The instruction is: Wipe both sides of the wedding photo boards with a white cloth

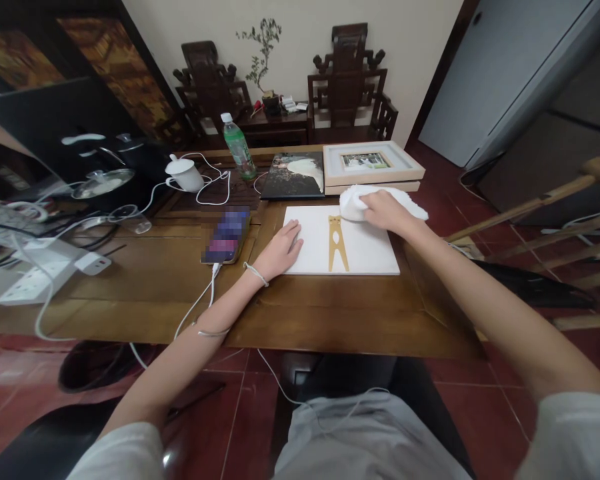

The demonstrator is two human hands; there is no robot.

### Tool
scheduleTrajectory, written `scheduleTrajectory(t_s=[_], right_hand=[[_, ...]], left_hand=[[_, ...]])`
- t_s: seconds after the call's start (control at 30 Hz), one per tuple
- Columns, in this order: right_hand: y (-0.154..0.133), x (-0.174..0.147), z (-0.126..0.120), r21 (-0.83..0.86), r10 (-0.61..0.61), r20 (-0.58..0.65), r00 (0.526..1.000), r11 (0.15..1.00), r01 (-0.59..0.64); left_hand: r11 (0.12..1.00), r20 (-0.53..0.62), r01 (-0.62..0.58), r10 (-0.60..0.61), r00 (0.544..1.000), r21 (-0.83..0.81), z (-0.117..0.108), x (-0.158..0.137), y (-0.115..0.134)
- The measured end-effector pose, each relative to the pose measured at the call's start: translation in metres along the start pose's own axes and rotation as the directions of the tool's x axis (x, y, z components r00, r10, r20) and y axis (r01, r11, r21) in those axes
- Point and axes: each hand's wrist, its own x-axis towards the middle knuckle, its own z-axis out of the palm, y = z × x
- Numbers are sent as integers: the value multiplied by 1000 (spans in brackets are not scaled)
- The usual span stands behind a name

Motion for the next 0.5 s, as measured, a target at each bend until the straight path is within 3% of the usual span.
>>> scheduleTrajectory(t_s=[0.07,0.17,0.4,0.5], right_hand=[[4,10,1,5,-3,-26,1000,1000,3],[-1,-2,0,19,-23,-27,999,1000,23],[-40,-106,-18,55,-95,144,985,995,88],[-50,-132,-29,91,-139,220,966,988,121]], left_hand=[[1000,2,-3,4,1000,-4,0,0,0],[1000,8,-8,8,1000,-2,0,0,1],[1000,10,8,-8,1000,-7,1,1,3],[1000,19,13,-13,1000,1,0,1,4]])
